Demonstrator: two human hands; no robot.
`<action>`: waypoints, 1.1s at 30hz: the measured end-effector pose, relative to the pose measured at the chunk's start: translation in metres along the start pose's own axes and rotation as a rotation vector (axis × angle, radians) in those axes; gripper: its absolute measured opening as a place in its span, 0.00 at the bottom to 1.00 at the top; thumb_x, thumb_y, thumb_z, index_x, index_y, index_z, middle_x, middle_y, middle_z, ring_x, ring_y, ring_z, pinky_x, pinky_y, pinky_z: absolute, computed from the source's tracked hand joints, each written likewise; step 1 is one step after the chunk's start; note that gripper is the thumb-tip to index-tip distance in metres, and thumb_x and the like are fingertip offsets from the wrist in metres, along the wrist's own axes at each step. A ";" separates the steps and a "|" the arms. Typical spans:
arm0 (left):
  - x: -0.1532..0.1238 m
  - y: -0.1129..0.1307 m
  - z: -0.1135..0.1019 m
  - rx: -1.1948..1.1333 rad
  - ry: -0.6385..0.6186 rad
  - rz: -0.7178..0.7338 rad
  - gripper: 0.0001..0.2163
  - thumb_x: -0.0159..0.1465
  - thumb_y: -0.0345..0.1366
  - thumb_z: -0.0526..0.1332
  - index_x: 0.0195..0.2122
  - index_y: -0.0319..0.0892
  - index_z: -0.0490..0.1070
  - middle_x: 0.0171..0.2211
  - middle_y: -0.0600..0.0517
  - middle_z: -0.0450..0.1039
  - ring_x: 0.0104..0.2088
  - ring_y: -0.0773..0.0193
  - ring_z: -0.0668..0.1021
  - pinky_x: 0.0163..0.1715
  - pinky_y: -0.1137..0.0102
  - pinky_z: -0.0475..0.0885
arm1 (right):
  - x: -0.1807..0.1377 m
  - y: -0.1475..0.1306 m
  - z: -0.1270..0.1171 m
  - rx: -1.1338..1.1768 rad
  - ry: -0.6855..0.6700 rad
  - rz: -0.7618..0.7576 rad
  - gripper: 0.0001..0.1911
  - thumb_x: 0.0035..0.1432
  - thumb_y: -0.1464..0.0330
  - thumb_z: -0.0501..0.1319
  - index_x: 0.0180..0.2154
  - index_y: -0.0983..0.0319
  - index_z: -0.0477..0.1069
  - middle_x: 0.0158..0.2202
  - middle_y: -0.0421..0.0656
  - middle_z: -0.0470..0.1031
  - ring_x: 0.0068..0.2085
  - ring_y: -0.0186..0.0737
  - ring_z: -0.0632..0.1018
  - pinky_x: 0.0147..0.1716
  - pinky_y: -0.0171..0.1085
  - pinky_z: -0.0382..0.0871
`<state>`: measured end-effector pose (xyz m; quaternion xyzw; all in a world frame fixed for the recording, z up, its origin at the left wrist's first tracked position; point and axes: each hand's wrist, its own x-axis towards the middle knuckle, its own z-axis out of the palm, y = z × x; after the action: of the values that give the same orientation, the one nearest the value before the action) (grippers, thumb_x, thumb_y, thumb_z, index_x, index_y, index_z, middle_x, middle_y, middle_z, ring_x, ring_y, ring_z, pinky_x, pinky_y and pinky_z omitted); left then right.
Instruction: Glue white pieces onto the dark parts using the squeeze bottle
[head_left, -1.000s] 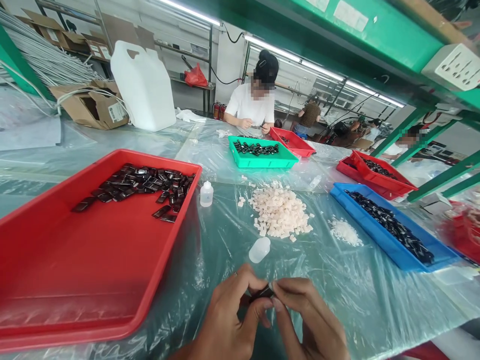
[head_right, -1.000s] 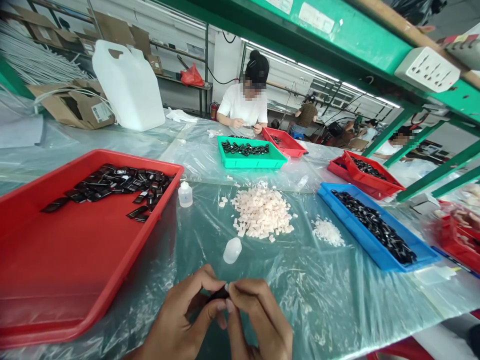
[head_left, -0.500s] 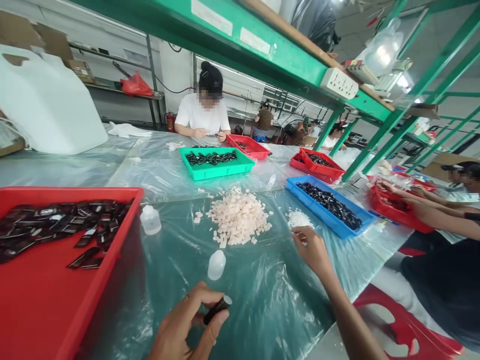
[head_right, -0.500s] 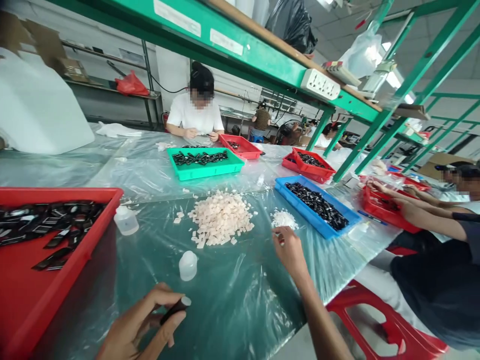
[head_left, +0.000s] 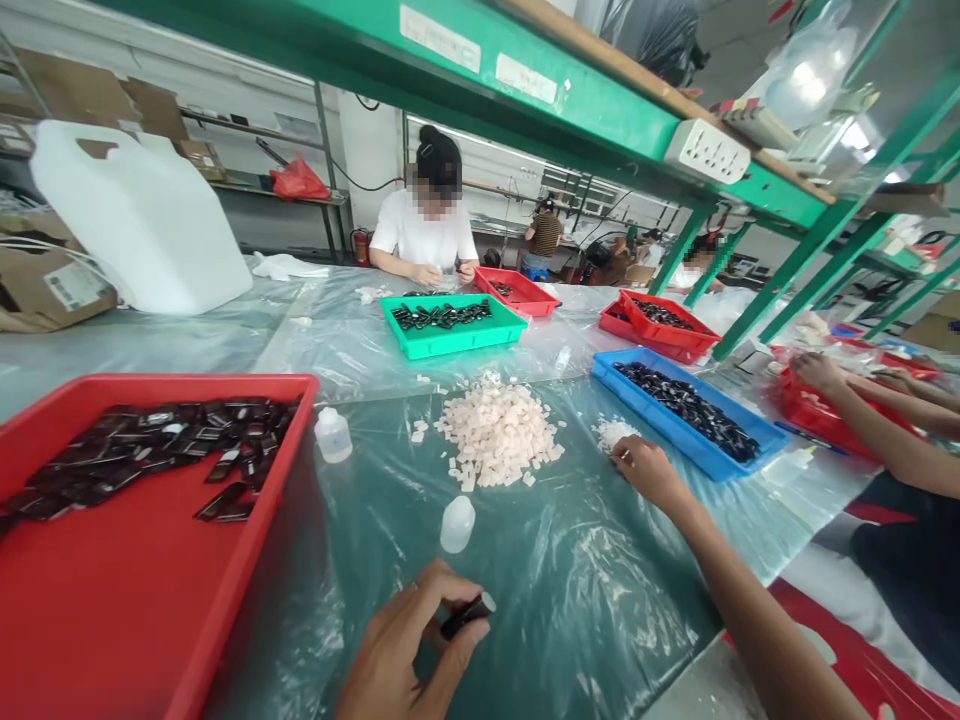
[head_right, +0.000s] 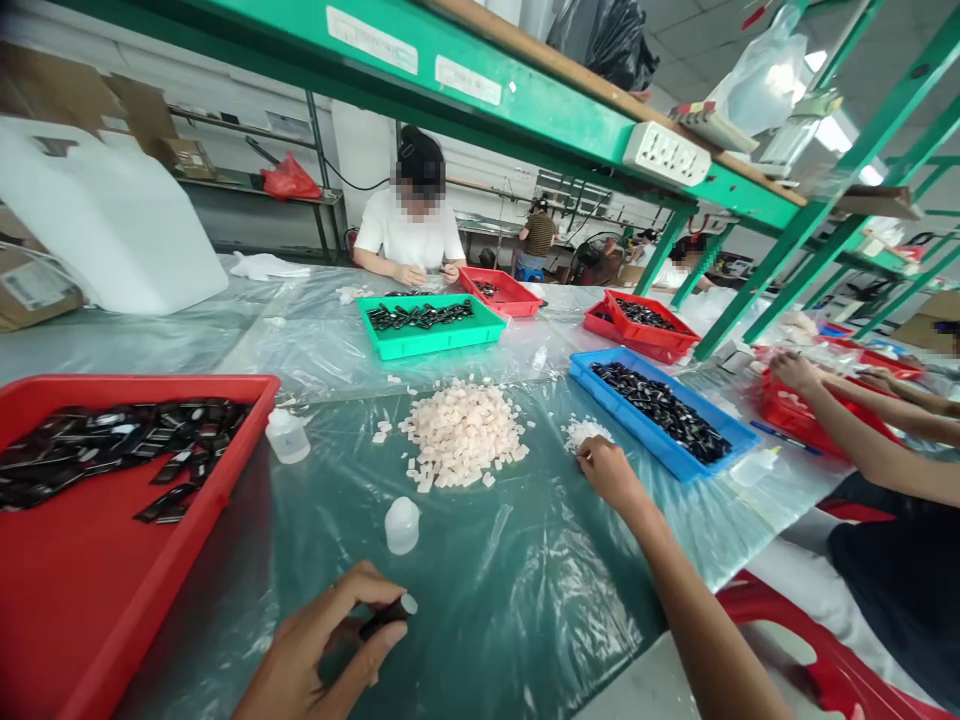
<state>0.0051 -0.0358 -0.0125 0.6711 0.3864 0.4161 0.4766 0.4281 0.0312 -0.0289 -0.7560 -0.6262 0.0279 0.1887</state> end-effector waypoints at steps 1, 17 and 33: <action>0.000 0.001 -0.001 0.002 -0.022 0.015 0.03 0.68 0.40 0.62 0.36 0.52 0.75 0.31 0.57 0.74 0.26 0.66 0.75 0.22 0.79 0.73 | -0.001 0.000 -0.002 0.022 -0.007 -0.005 0.14 0.70 0.61 0.62 0.52 0.61 0.72 0.52 0.46 0.76 0.46 0.42 0.80 0.46 0.45 0.78; -0.004 0.004 -0.007 0.054 -0.109 0.072 0.02 0.72 0.34 0.59 0.42 0.50 0.70 0.35 0.56 0.72 0.34 0.66 0.80 0.31 0.75 0.76 | -0.142 -0.224 0.001 0.850 0.139 -0.357 0.09 0.65 0.73 0.64 0.41 0.51 0.76 0.33 0.35 0.78 0.34 0.33 0.79 0.32 0.31 0.75; -0.001 0.004 -0.007 0.055 -0.088 0.129 0.04 0.71 0.31 0.59 0.41 0.48 0.71 0.33 0.56 0.70 0.31 0.66 0.78 0.30 0.74 0.76 | -0.155 -0.236 0.011 0.644 0.216 -0.440 0.11 0.65 0.80 0.60 0.45 0.59 0.71 0.40 0.42 0.76 0.39 0.32 0.80 0.38 0.30 0.72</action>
<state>-0.0010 -0.0361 -0.0072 0.7250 0.3323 0.4053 0.4469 0.1710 -0.0803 0.0061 -0.5049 -0.7087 0.1019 0.4822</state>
